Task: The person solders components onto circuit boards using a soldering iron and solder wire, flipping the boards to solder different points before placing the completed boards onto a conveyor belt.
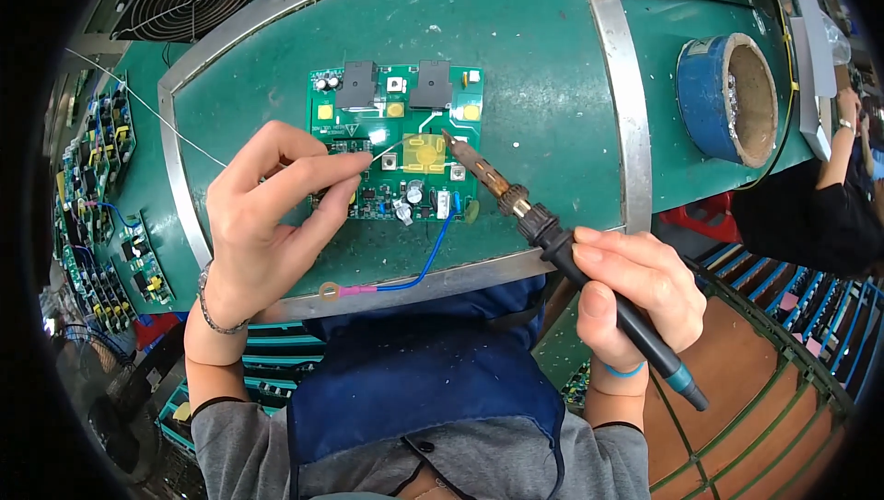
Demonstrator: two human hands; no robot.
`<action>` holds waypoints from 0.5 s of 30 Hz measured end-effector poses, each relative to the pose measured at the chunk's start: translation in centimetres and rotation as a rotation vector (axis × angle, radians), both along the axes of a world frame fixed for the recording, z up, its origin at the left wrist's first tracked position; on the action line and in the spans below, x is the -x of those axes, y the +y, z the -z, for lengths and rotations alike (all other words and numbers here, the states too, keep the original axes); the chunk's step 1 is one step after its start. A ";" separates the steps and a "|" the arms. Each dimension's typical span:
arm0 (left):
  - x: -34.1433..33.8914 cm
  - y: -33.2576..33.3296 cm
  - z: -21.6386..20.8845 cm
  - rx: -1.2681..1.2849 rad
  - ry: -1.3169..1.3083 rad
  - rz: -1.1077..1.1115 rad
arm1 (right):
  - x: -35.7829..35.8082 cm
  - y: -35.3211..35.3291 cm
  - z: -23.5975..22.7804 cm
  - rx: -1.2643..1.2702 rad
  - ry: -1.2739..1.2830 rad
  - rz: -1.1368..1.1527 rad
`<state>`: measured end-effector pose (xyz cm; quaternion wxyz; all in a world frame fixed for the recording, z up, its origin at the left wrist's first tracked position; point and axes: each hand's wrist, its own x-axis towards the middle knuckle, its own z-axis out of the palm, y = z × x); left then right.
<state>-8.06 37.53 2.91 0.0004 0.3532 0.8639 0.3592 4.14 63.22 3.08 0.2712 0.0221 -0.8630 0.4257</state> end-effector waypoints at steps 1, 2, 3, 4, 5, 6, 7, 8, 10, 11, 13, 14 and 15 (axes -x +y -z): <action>0.1 0.0 0.1 0.001 0.009 -0.010 | 0.3 0.0 0.0 -0.052 0.001 -0.018; 0.2 0.0 0.2 0.001 0.006 -0.016 | 0.7 0.0 0.1 -0.104 0.003 -0.036; 0.2 0.0 0.3 0.000 0.005 -0.018 | 1.0 0.0 0.2 -0.103 0.000 -0.039; 0.2 0.0 0.3 0.000 0.003 -0.021 | 1.3 -0.1 0.3 -0.101 0.001 -0.032; 0.4 0.1 0.4 0.002 -0.001 -0.024 | 1.6 -0.2 0.4 -0.099 0.001 -0.025; 0.4 0.2 0.5 -0.001 0.004 -0.022 | 1.7 -0.2 0.6 -0.097 -0.003 -0.030; 0.4 0.2 0.6 -0.004 0.010 -0.019 | 1.9 -0.2 0.8 -0.070 0.002 -0.029; 0.4 0.2 0.7 -0.002 0.004 -0.022 | 1.9 -0.3 0.9 -0.044 0.006 -0.028; 0.4 0.3 1.0 -0.010 0.005 -0.013 | 2.0 -0.2 1.2 -0.035 0.007 -0.022; 0.3 0.4 1.1 -0.009 0.001 -0.015 | 2.0 -0.2 1.3 -0.029 0.012 -0.013; 0.2 0.6 1.1 -0.013 -0.009 -0.003 | 1.9 -0.2 1.2 -0.041 0.016 -0.013; 0.2 0.7 1.2 -0.012 -0.011 -0.002 | 1.9 -0.2 1.2 -0.055 0.023 -0.014; 0.1 0.7 1.3 -0.013 -0.007 -0.005 | 1.9 -0.2 1.2 -0.054 0.021 -0.012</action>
